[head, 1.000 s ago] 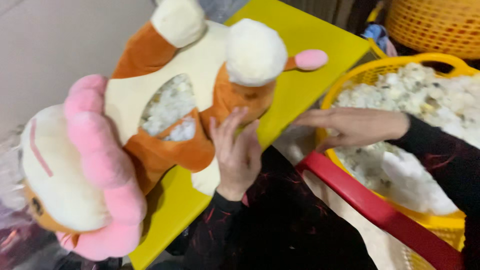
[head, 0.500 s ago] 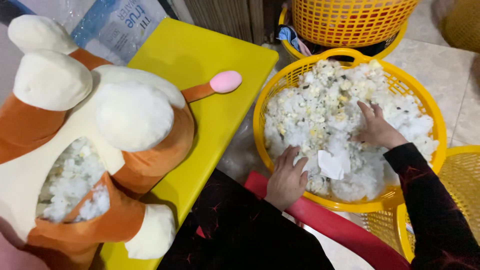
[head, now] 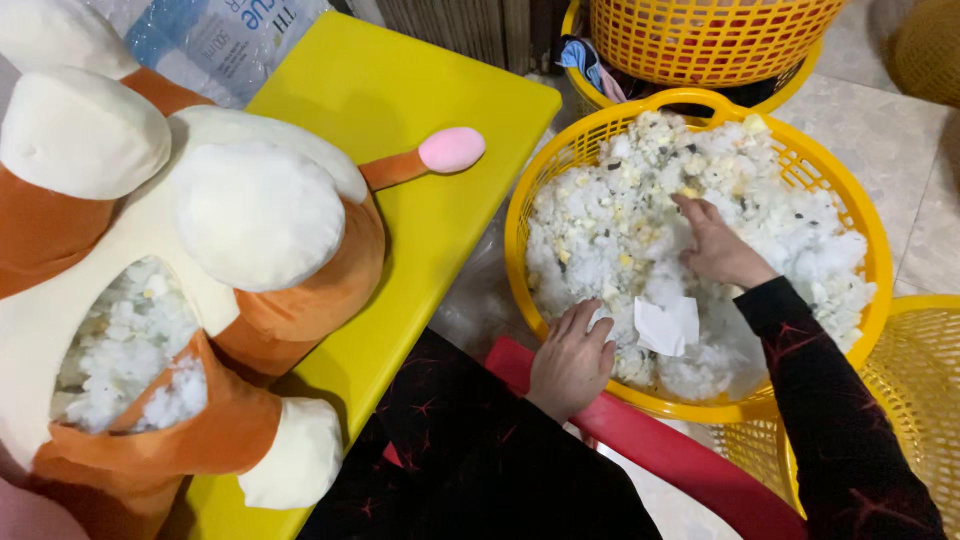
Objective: The person repeatedly takes handfuls of white stuffing from a yellow basket and inserts them into an opening in the belly of a large plush toy on a yellow table. The person presses the stuffing into the toy with both hands to distribute it evenly.
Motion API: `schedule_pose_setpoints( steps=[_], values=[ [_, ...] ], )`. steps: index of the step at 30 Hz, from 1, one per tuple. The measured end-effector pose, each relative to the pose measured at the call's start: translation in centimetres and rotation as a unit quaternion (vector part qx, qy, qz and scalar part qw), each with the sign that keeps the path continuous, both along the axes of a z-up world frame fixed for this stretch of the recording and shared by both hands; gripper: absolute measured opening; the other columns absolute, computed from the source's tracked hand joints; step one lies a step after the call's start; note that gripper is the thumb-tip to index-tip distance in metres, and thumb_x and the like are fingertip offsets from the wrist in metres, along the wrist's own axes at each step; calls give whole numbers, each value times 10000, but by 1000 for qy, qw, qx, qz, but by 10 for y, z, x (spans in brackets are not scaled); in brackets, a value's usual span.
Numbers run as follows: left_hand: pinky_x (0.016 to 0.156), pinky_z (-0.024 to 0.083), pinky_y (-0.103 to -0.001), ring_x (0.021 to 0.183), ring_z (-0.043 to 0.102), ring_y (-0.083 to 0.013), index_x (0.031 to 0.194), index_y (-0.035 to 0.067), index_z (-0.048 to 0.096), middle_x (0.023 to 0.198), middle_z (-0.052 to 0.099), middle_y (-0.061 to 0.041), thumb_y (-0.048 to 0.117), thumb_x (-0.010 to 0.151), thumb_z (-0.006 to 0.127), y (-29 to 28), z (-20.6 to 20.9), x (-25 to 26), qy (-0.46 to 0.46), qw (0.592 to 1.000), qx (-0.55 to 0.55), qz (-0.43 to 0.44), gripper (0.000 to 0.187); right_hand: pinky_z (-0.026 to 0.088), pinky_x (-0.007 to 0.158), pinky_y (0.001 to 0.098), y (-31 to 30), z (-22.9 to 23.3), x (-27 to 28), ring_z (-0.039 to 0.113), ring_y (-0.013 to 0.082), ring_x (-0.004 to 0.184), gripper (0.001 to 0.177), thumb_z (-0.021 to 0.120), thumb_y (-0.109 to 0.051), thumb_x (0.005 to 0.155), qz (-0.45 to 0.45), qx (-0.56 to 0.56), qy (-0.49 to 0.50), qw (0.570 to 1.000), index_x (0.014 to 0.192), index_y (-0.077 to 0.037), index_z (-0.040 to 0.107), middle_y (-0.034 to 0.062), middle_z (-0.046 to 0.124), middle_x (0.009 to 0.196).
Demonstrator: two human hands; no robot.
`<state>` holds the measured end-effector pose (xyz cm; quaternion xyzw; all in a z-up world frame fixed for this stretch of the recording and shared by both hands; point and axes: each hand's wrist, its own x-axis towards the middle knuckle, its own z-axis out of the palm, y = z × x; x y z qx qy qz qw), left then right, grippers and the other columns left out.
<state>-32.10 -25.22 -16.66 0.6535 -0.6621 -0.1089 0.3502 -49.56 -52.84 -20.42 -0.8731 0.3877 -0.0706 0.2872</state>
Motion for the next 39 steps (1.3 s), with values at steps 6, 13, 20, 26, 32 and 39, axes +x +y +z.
schedule_pose_setpoints(
  steps=[6, 13, 20, 26, 32, 39],
  values=[
    [1110, 438, -477, 1316, 536, -392, 1222, 11, 633, 1412, 550, -202, 148, 902, 672, 1, 7, 0, 8, 1000, 3, -2, 350, 480, 1047, 484, 7, -51, 58, 515, 444, 1313, 590, 809, -256, 803, 83, -122, 37, 988, 1337, -141, 585, 185, 554, 1383],
    [1084, 453, -481, 1339, 492, -447, 1480, 13, 436, 1535, 400, -255, 248, 908, 724, -12, 8, 9, 180, 982, 43, 36, 682, 570, 826, 348, 30, -16, 74, 719, 231, 879, 207, 660, -189, 961, -49, 38, -69, 996, 1104, -103, 782, 105, 749, 1070],
    [939, 550, -477, 1285, 518, -309, 1588, 318, 137, 1550, 338, -57, 357, 941, 577, -48, -5, 2, 667, 716, 174, 111, 784, 469, 1019, 317, 96, 79, 72, 581, 141, 1177, 326, 492, -241, 1111, -58, 387, -453, 801, 1289, -6, 633, 61, 633, 1287],
    [887, 537, -327, 1083, 492, -181, 1821, 240, 143, 1405, 447, -145, 175, 1170, 551, -9, 8, 31, 767, 637, -54, -52, 771, 318, 1183, 364, 181, 127, 93, 405, 264, 1471, 562, 432, -78, 998, 163, 263, -361, 880, 1546, 40, 397, 138, 394, 1615],
    [751, 590, -256, 872, 706, -116, 1356, -38, 656, 1028, 741, -151, 26, 1023, 652, 123, 81, 92, 481, 861, -16, 163, 340, 476, 1020, 402, 249, 169, 154, 560, 355, 1290, 529, 644, -80, 888, 362, -15, -272, 892, 1412, -70, 570, 196, 515, 1460],
    [800, 616, -307, 911, 797, -219, 1186, 44, 736, 1038, 785, -125, -51, 849, 686, 237, 164, 181, 64, 900, -242, 357, 354, 584, 892, 354, 309, 196, 271, 729, 306, 1034, 318, 621, 18, 967, 379, -86, -414, 823, 1241, -118, 706, 94, 663, 1206]
  ],
)
